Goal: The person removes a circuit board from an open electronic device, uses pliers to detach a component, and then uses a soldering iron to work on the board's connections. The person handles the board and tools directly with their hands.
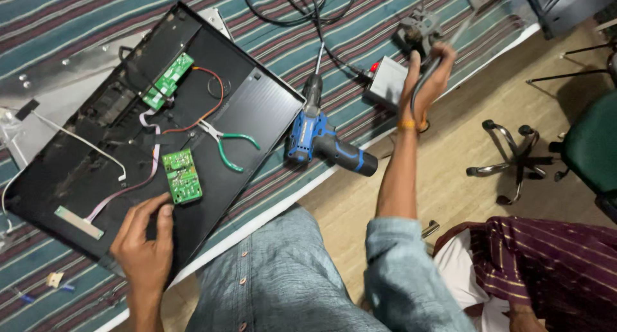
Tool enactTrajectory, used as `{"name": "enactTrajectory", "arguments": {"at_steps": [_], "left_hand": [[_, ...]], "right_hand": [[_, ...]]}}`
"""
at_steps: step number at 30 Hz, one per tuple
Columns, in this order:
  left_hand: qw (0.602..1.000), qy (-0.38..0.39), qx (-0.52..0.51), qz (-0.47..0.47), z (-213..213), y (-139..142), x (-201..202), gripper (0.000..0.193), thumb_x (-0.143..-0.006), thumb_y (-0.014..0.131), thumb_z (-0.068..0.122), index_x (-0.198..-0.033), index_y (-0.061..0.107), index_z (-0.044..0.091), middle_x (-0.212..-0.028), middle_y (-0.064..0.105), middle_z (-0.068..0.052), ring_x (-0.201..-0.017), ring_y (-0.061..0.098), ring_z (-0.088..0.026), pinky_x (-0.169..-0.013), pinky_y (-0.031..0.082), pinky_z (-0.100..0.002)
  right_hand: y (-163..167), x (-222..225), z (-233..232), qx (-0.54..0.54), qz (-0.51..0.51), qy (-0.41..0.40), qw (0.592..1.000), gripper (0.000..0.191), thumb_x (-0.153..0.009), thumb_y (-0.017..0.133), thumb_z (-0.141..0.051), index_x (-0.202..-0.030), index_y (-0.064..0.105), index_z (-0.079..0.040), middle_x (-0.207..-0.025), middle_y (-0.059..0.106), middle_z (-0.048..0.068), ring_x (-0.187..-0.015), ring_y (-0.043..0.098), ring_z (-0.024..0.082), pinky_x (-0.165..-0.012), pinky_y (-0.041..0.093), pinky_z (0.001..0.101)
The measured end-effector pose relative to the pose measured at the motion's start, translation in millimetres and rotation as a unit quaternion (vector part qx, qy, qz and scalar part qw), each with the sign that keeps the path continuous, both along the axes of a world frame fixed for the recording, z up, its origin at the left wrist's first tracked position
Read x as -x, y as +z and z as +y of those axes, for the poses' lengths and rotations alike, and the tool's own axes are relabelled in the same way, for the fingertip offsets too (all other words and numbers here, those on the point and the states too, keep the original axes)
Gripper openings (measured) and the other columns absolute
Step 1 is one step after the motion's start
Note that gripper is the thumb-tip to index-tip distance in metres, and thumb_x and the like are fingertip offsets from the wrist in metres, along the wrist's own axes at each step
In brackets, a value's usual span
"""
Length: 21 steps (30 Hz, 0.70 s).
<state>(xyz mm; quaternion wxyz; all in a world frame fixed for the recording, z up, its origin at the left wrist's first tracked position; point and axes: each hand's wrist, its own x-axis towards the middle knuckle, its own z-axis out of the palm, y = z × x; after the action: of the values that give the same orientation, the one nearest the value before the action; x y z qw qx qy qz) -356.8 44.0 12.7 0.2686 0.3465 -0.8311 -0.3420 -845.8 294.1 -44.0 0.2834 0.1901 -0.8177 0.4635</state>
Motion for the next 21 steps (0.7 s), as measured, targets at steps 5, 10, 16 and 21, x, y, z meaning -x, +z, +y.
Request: {"name": "enactTrajectory", "arguments": {"at_steps": [5,10,16,21], "left_hand": [[0.999,0.03,0.006,-0.033,-10.2,-1.2,-10.1,0.015,-0.103,0.069,0.007,-0.116,0.073,0.001,-0.111,0.073,-0.012,-0.102,0.071,-0.023,-0.091,0.054,-0.033],[0.996,0.081,-0.025,-0.026,-18.0,-7.1,-17.0,0.014,-0.105,0.068,0.007,-0.117,0.073,0.002,-0.101,0.073,-0.011,-0.092,0.072,-0.02,-0.089,0.054,-0.031],[0.997,0.071,0.011,-0.02,-35.7,-6.4,-12.1,0.012,-0.106,0.068,0.006,-0.116,0.072,0.001,-0.104,0.073,-0.012,-0.096,0.072,-0.021,-0.093,0.054,-0.032],[0.997,0.067,0.027,-0.031,-41.7,-7.9,-4.3,0.013,-0.104,0.069,0.007,-0.116,0.073,0.001,-0.105,0.073,-0.013,-0.098,0.071,-0.023,-0.095,0.054,-0.034]], "right_hand": [[6.2,90.4,16.0,-0.193,0.018,0.061,0.979,0.083,-0.065,0.101,-0.005,-0.128,0.048,-0.005,-0.124,0.06,0.02,-0.116,0.058,0.04,-0.097,0.048,0.045],[10.5,110.5,10.7,-0.177,-0.117,0.065,0.975,0.08,-0.067,0.098,-0.008,-0.129,0.047,-0.007,-0.119,0.061,0.012,-0.114,0.061,0.032,-0.102,0.05,0.0406],[19.9,113.0,-41.4,-0.129,0.035,0.068,0.989,0.08,-0.068,0.107,-0.014,-0.123,0.049,-0.006,-0.116,0.058,0.014,-0.111,0.059,0.036,-0.099,0.049,0.0442],[15.9,109.9,-108.8,-0.119,-0.012,-0.074,0.99,0.088,-0.062,0.105,-0.032,-0.124,0.046,-0.009,-0.117,0.058,0.014,-0.106,0.063,0.04,-0.085,0.05,0.046]]}}
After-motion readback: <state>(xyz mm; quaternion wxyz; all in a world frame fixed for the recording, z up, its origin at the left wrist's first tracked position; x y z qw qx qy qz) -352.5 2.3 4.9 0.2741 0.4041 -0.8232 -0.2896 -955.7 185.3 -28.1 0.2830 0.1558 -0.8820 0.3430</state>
